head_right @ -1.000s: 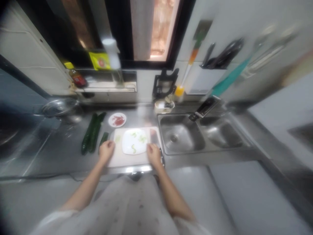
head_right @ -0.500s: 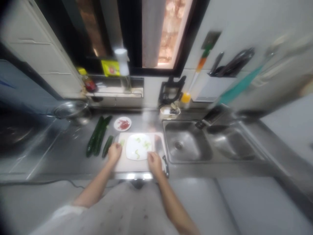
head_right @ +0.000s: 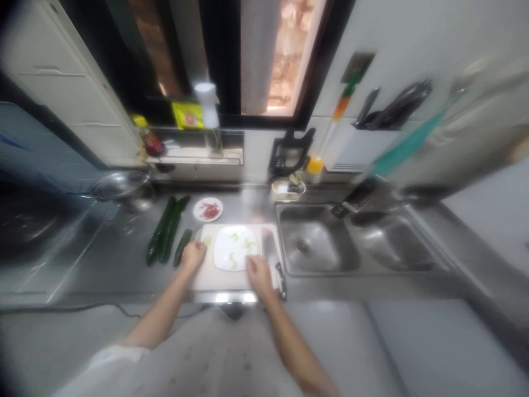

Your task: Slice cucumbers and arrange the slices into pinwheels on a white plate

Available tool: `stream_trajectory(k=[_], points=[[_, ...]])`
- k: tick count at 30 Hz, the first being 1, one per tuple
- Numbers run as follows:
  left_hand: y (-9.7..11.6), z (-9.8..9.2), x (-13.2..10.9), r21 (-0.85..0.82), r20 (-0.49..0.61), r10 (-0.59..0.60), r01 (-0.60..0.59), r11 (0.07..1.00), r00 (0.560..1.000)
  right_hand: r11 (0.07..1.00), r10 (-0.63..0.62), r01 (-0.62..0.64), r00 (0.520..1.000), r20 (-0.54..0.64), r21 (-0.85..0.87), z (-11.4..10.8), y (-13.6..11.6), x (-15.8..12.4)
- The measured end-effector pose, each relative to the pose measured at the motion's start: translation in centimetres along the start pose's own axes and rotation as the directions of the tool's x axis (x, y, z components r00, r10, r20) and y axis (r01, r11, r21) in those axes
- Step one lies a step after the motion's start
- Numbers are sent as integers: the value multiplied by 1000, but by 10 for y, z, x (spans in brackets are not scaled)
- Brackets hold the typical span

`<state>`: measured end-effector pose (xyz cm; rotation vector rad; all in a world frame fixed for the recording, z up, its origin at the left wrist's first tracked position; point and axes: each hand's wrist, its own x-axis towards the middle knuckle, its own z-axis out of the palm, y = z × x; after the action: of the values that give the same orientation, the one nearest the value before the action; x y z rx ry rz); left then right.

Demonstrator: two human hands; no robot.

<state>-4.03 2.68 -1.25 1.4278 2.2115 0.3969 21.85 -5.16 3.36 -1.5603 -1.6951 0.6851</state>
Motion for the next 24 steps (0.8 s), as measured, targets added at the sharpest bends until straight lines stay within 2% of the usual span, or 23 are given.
stream_trajectory(k=[4,7,12,14,16,20,24], points=[[0,2,0,-69,-34,-3,0,998,999,1000,5,-5,1000,-1,3,-2,4,-4],[3,0,-1,-232,-58,2,-15,973,998,1000,1,-1,1000,-19,16,-5,7,-4],[18,-21,-8,-579,45,103,-58,814,994,999,-7,8,999,-33,51,-6,1,6],[27,-35,-16,-687,69,201,-100,720,977,996,-16,18,1000,-26,82,-5,-9,14],[38,-50,-27,-742,89,234,-92,664,968,993,-27,28,1000,-8,119,-2,-22,24],[61,-71,-50,-762,130,267,-76,643,955,980,-72,70,997,6,185,4,-52,42],[75,-76,-64,-771,125,351,-132,622,928,956,-148,132,988,43,262,5,-78,53]])
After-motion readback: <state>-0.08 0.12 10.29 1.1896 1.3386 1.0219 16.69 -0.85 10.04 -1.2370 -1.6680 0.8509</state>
